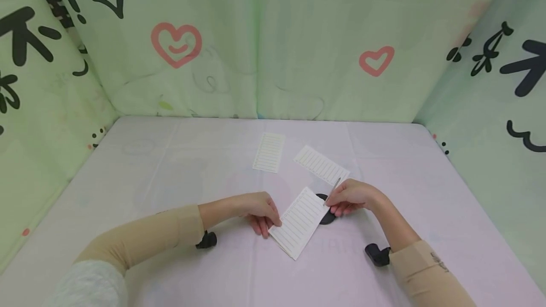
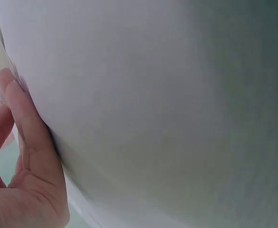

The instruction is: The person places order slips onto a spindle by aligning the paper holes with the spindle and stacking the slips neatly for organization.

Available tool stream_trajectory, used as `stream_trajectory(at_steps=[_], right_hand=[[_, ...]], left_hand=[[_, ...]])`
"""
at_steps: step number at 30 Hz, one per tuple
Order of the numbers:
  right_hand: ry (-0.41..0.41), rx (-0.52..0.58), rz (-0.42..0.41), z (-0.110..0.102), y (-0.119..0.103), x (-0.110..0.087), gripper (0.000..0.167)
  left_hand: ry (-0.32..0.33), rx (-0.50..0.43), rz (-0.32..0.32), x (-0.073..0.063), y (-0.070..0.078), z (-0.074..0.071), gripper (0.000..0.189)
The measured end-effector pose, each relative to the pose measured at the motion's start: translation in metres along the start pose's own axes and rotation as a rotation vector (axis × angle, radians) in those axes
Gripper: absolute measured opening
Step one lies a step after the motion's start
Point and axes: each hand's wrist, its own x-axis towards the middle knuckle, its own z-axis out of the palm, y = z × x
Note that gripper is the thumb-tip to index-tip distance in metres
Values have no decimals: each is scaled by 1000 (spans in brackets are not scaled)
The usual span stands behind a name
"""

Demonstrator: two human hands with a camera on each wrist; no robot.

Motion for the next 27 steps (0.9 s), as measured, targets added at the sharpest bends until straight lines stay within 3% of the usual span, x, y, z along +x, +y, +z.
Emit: stream_trajectory(at_steps=[7,10,12,17,20,23,27], right_hand=[[28,14,29,2,1,0,16],[37,14,35,2,2,0,16],[39,17,34,2,3,0,16],[30,28,20,1,3,0,17],[23,28,11,1,3,-1,17],[20,30,13,1,2,-1,16],[23,37,27,1,1,0,16]], left_hand=[[20,97,52,-1,0,-7,16],[70,185,90,1,2,-16,16],[135,266,154,3,4,-25,15],[379,517,330,14,11,-50,10],[518,726,386,21,16,-65,11],[626,976,396,29,19,-80,24],[698,1213,323,39,23,-97,43]])
